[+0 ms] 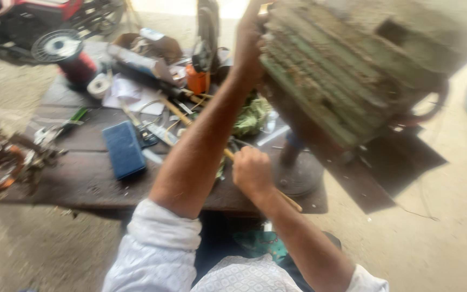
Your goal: The person winds copper wire around a motor stator, using a wooden stick to push the coils into place and applying white tape to secure the winding. The work is performed at a cluttered workbench with tools and parts visible.
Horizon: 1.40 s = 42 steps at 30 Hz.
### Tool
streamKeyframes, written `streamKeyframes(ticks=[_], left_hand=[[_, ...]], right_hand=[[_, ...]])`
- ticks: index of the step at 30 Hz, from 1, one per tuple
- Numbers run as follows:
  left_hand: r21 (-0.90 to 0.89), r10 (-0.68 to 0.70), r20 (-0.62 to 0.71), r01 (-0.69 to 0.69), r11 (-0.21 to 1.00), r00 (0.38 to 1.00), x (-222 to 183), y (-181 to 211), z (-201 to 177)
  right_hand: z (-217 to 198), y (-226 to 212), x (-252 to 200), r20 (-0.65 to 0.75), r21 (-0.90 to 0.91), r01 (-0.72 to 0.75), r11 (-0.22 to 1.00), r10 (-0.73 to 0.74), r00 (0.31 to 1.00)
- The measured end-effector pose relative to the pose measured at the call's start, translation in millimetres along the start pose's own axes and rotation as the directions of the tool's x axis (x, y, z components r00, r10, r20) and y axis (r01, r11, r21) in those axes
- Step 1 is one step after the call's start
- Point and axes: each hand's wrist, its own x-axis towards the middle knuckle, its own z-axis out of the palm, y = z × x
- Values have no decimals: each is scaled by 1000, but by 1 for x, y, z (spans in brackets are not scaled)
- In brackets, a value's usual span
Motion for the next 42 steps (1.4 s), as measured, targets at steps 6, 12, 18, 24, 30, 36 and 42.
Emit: streamKeyframes(ticks=[6, 12, 18, 24, 30, 36, 42], left_hand=[[-18, 19, 95, -17, 1000, 995, -11, 25, 2], [-24, 116, 219, -113, 993, 969, -12, 42, 14], [-69, 192, 207, -181, 981, 959, -18, 47, 18], [27, 247, 199, -258, 966, 948, 12, 2, -9], [34, -66, 23, 66, 997, 998, 92, -71, -15], [103, -265, 116, 253, 962, 957, 77, -55, -12], [234, -285, 310, 218, 948, 907, 35, -7, -15]], right_hand=[[-37, 13, -22, 218, 241, -261, 935, 210, 953], [-114, 43, -114, 483, 558, -495, 666, 224, 847], [-154, 108, -216, 763, 640, -761, 102, 33, 646], [-190, 128, -274, 529, 847, -480, -229, 285, 799], [-276, 116, -242, -254, 955, 282, -93, 238, 938], [-334, 102, -175, -622, 783, 614, 104, 161, 766], [-312, 98, -99, -755, 652, 657, 378, 247, 607]])
